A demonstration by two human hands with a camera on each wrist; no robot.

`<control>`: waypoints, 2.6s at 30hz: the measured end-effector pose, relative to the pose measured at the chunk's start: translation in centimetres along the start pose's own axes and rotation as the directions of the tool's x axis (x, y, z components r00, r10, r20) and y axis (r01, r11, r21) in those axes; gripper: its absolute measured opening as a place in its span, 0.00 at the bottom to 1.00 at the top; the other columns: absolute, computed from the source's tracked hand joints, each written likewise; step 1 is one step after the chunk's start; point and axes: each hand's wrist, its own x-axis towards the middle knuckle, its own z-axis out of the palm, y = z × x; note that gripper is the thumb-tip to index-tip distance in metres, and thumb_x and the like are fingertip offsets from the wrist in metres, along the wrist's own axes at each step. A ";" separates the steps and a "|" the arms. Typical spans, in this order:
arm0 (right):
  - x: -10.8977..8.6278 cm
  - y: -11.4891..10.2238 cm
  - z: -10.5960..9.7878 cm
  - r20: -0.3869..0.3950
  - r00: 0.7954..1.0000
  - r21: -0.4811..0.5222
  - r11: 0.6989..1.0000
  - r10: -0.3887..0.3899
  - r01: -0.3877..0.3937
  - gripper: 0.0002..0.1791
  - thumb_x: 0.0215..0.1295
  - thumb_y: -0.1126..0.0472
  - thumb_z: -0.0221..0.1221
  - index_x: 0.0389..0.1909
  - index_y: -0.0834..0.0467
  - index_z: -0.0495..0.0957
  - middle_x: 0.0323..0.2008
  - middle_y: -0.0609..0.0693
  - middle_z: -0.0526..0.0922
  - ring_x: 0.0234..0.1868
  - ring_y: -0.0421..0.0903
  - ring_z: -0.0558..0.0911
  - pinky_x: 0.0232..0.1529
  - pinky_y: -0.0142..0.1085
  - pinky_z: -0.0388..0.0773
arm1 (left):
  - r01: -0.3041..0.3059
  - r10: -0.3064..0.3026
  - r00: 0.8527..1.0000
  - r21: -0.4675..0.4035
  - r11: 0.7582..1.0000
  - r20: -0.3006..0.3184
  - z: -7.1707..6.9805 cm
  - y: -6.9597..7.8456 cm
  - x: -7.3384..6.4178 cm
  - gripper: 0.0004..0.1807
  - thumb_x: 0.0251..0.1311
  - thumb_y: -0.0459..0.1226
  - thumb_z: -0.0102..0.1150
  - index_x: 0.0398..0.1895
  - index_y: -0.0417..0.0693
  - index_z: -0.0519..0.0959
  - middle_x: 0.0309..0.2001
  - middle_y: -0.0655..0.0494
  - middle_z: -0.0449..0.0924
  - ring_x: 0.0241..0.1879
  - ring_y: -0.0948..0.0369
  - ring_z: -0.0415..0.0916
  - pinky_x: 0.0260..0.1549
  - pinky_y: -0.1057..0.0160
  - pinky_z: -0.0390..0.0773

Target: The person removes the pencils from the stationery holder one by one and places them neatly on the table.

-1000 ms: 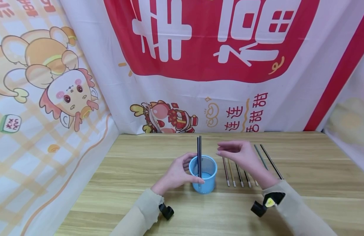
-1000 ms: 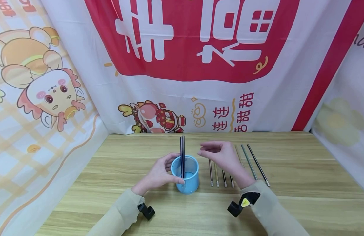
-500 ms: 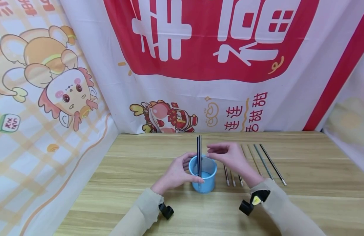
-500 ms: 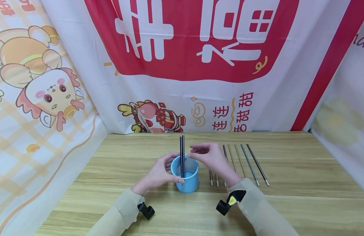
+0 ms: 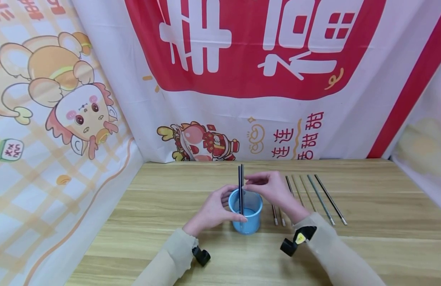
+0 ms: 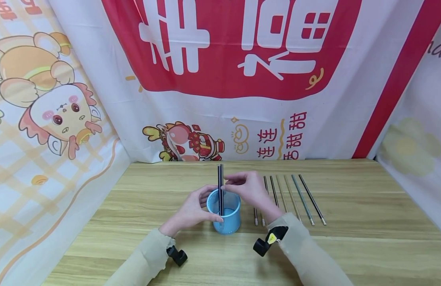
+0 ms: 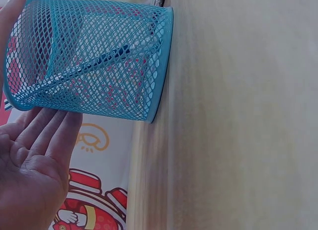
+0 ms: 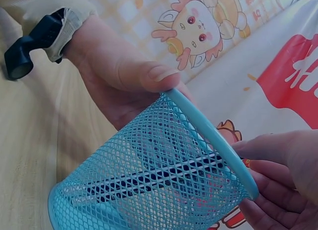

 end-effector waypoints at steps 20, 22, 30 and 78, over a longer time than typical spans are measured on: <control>0.1 -0.1 0.6 -0.008 1.000 -0.040 0.999 0.028 -0.028 0.16 0.61 0.60 0.73 0.50 0.55 0.87 0.41 0.48 0.88 0.43 0.46 0.86 0.46 0.41 0.85 | -0.002 0.002 1.000 0.003 1.000 0.001 0.1 0.1 -0.1 0.42 0.48 0.43 0.82 0.68 0.59 0.72 0.64 0.61 0.75 0.63 0.61 0.73 0.64 0.56 0.73; 0.2 0.0 0.6 -0.005 1.000 -0.037 0.999 0.026 -0.026 0.16 0.61 0.60 0.73 0.50 0.56 0.87 0.41 0.48 0.88 0.43 0.46 0.86 0.46 0.41 0.85 | -0.001 0.001 1.000 0.002 1.000 -0.001 0.1 0.1 -0.1 0.42 0.49 0.42 0.82 0.68 0.59 0.72 0.64 0.61 0.75 0.63 0.61 0.73 0.64 0.56 0.73; 0.3 0.2 0.7 0.005 1.000 -0.026 1.000 -0.003 0.003 0.15 0.61 0.60 0.73 0.49 0.57 0.87 0.41 0.49 0.88 0.42 0.46 0.86 0.46 0.41 0.85 | -0.007 0.007 1.000 0.000 1.000 0.000 0.1 0.2 -0.2 0.41 0.49 0.40 0.82 0.68 0.59 0.72 0.64 0.62 0.76 0.63 0.61 0.73 0.64 0.57 0.73; -0.9 -0.8 -2.1 -0.130 0.991 0.141 0.989 -0.025 0.043 0.20 0.62 0.60 0.71 0.53 0.60 0.82 0.42 0.54 0.87 0.41 0.50 0.87 0.45 0.39 0.86 | -0.002 0.002 1.000 0.005 1.000 -0.003 0.1 0.2 -0.2 0.45 0.46 0.45 0.84 0.69 0.58 0.71 0.63 0.62 0.76 0.62 0.62 0.74 0.63 0.58 0.73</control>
